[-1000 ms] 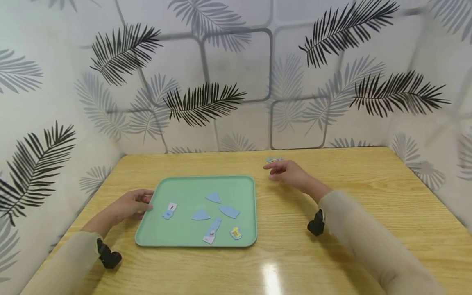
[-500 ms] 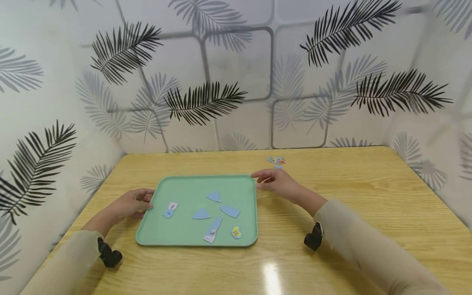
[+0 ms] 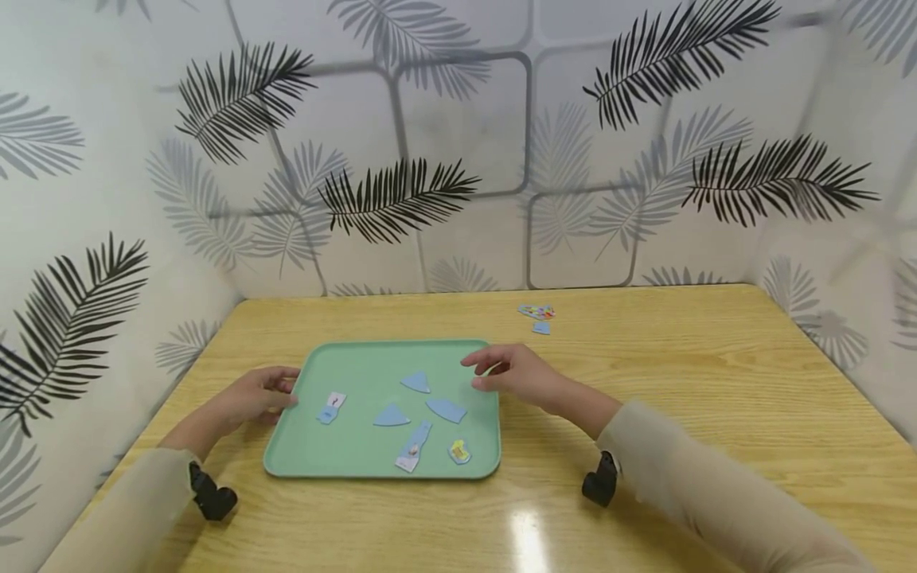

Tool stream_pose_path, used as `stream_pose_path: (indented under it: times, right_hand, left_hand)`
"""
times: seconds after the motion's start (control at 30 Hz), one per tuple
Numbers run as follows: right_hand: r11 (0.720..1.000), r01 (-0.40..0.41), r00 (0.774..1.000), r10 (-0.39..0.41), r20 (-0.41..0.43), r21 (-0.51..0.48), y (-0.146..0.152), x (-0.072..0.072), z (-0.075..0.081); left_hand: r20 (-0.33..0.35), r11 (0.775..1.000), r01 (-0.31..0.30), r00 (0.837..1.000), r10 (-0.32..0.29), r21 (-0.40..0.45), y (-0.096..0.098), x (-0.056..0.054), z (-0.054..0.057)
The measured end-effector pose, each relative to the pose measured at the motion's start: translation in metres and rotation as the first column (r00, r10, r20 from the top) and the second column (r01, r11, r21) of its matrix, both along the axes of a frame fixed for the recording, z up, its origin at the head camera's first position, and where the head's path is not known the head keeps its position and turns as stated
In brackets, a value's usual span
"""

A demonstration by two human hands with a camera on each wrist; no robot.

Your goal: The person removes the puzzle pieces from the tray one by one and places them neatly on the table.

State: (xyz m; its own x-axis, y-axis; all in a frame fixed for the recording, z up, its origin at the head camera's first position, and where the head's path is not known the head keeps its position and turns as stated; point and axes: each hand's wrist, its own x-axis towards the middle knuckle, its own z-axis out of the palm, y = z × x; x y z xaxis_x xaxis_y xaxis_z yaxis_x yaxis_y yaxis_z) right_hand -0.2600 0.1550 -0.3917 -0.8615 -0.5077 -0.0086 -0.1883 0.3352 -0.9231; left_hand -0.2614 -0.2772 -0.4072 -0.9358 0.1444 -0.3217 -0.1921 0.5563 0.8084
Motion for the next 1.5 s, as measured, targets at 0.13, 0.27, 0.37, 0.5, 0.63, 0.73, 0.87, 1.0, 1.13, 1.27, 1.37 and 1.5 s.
stream_pose_path:
  times: [0.13,0.27,0.37,0.5,0.63,0.73,0.87,1.0,1.13,1.27,1.37,1.5]
  right_hand:
    - [1.0,-0.003,1.0,0.003,-0.007,0.022,-0.008,0.003,-0.001]
    - [0.999,-0.014,1.0,0.014,0.002,0.032,-0.014,0.006,-0.002]
    - [0.999,-0.03,1.0,0.03,0.001,0.044,-0.018,0.007,-0.002]
    - [0.996,-0.038,0.999,0.038,-0.004,0.078,-0.023,0.008,-0.002]
    - [0.992,-0.033,0.999,0.037,-0.032,0.124,-0.027,0.008,-0.003]
    - [0.989,-0.042,0.998,0.049,-0.042,0.144,-0.03,0.008,-0.005]
    - [0.981,-0.04,0.998,0.046,-0.03,0.188,-0.037,0.009,-0.009]
    - [0.971,-0.013,0.999,0.024,-0.043,0.238,-0.043,0.011,-0.012]
    - [0.962,0.011,0.998,0.007,-0.065,0.271,-0.048,0.012,-0.014]
    - [0.954,0.028,0.997,-0.006,-0.072,0.298,-0.052,0.012,-0.015]
    - [0.947,0.032,0.996,-0.005,-0.084,0.319,-0.053,0.01,-0.016]
    - [0.938,0.033,0.994,0.004,-0.108,0.345,-0.055,0.008,-0.017]
  left_hand:
    - [0.001,1.0,0.0,1.0,0.0,-0.002,0.0,-0.001,0.0]
    - [-0.001,1.0,0.001,1.0,-0.001,-0.001,0.0,-0.001,-0.001]
    - [-0.003,1.0,0.006,1.0,-0.006,-0.002,0.0,0.0,-0.001]
    - [0.0,1.0,0.005,1.0,-0.005,-0.002,0.0,0.0,0.0]
    - [-0.008,1.0,0.015,1.0,-0.014,0.013,-0.001,-0.001,0.0]
    - [-0.018,0.999,0.028,0.999,-0.027,0.031,-0.002,-0.001,-0.001]
    - [-0.021,0.999,0.034,0.999,-0.033,0.042,-0.003,-0.001,-0.002]
    - [-0.021,0.999,0.036,0.999,-0.035,0.041,-0.003,-0.001,-0.003]
    - [-0.023,0.998,0.039,0.999,-0.038,0.045,-0.004,-0.001,-0.003]
    - [-0.016,0.998,0.038,0.999,-0.038,0.044,-0.004,0.0,-0.003]
    - [-0.01,0.999,0.033,0.999,-0.032,0.034,-0.003,-0.001,-0.002]
    - [-0.009,0.999,0.032,0.999,-0.032,0.025,-0.003,-0.001,-0.002]
